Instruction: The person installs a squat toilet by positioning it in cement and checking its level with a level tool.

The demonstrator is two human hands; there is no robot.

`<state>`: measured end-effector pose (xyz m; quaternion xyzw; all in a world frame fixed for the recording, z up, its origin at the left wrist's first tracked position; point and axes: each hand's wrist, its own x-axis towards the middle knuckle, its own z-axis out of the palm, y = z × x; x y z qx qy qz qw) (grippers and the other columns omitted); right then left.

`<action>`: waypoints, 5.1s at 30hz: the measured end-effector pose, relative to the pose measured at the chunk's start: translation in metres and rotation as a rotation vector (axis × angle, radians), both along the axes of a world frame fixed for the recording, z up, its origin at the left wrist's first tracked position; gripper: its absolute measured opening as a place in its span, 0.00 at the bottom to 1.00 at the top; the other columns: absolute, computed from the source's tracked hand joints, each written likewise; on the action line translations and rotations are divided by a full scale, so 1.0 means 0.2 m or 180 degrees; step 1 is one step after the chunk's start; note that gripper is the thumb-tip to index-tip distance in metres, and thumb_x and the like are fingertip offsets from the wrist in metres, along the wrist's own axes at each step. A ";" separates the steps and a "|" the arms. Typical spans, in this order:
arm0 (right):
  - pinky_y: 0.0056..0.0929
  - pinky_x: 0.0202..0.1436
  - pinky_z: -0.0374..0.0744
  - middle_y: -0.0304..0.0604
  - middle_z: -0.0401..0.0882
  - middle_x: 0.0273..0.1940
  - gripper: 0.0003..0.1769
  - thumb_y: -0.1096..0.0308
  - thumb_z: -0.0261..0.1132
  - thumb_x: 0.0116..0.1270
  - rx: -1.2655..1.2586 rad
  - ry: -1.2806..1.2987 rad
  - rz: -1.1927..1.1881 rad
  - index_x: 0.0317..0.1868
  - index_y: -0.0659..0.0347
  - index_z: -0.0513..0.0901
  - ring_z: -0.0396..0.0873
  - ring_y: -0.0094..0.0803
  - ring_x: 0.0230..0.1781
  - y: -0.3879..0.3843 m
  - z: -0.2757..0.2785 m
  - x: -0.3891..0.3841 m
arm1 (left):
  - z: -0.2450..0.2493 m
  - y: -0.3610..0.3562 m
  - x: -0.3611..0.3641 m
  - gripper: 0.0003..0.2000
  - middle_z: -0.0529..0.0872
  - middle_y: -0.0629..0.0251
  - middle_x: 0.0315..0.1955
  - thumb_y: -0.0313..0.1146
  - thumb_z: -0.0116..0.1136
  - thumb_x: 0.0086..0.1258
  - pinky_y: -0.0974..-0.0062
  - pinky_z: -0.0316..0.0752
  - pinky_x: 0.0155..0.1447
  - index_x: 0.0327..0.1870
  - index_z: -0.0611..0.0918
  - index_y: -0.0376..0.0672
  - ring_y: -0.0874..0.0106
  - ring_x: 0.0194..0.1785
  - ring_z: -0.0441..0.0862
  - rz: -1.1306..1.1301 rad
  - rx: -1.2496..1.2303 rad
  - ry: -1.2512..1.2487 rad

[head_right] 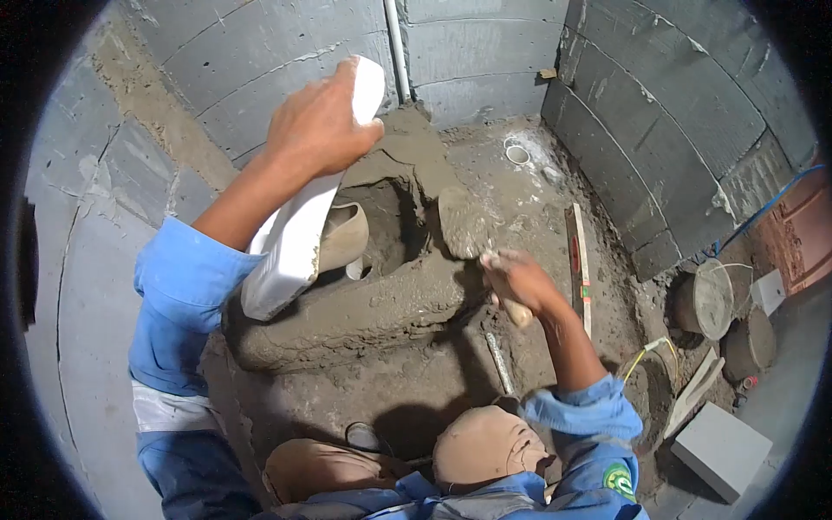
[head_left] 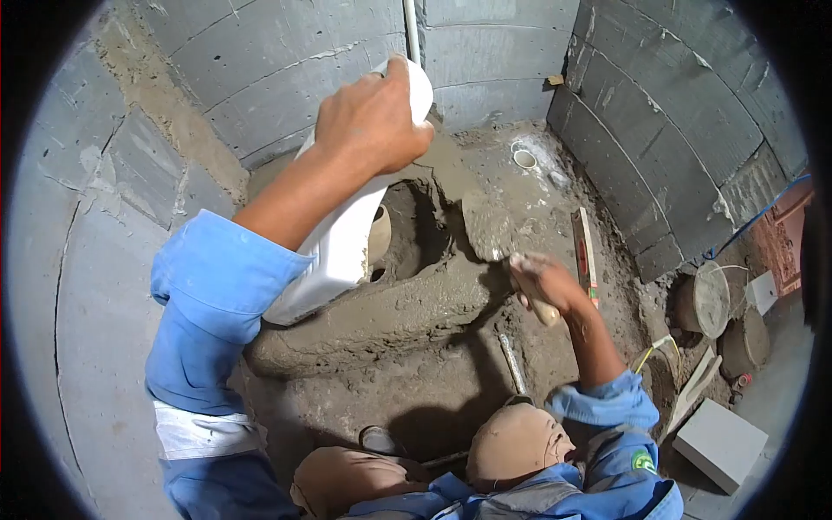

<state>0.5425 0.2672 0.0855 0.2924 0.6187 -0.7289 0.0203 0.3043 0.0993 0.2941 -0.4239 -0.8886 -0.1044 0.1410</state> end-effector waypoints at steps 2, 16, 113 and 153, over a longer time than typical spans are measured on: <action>0.31 0.27 0.80 0.42 0.81 0.33 0.13 0.58 0.60 0.78 0.0114 0.0180 -0.0019 0.46 0.61 0.80 0.79 0.30 0.25 0.06 0.00 -0.19 | 0.00 0.01 0.00 0.38 0.87 0.40 0.46 0.41 0.63 0.58 0.51 0.80 0.56 0.71 0.68 0.33 0.44 0.50 0.86 0.0029 -0.0082 -0.0012; 0.29 0.21 0.76 0.39 0.79 0.30 0.14 0.56 0.59 0.79 -0.0166 -0.0254 -0.0018 0.44 0.60 0.80 0.77 0.29 0.21 0.08 -0.07 -0.20 | -0.06 0.05 0.00 0.37 0.86 0.40 0.50 0.42 0.66 0.59 0.51 0.81 0.56 0.68 0.68 0.32 0.44 0.51 0.86 -0.0078 -0.0087 0.0133; 0.48 0.67 0.75 0.64 0.78 0.61 0.35 0.49 0.67 0.70 0.3535 0.0088 -0.0283 0.72 0.57 0.74 0.77 0.60 0.62 0.25 -0.21 -0.84 | -1.21 -0.29 -0.80 0.39 0.54 0.57 0.82 0.61 0.48 0.77 0.44 0.46 0.82 0.82 0.56 0.50 0.53 0.83 0.50 0.0075 -0.0858 -0.0717; 0.37 0.76 0.66 0.61 0.73 0.70 0.29 0.66 0.63 0.74 0.2642 0.0830 -0.0629 0.72 0.68 0.72 0.72 0.46 0.72 0.29 -0.38 -0.93 | -1.29 -1.03 -0.69 0.38 0.77 0.41 0.63 0.34 0.69 0.64 0.53 0.65 0.74 0.77 0.67 0.41 0.44 0.68 0.72 0.1622 0.0333 -0.1043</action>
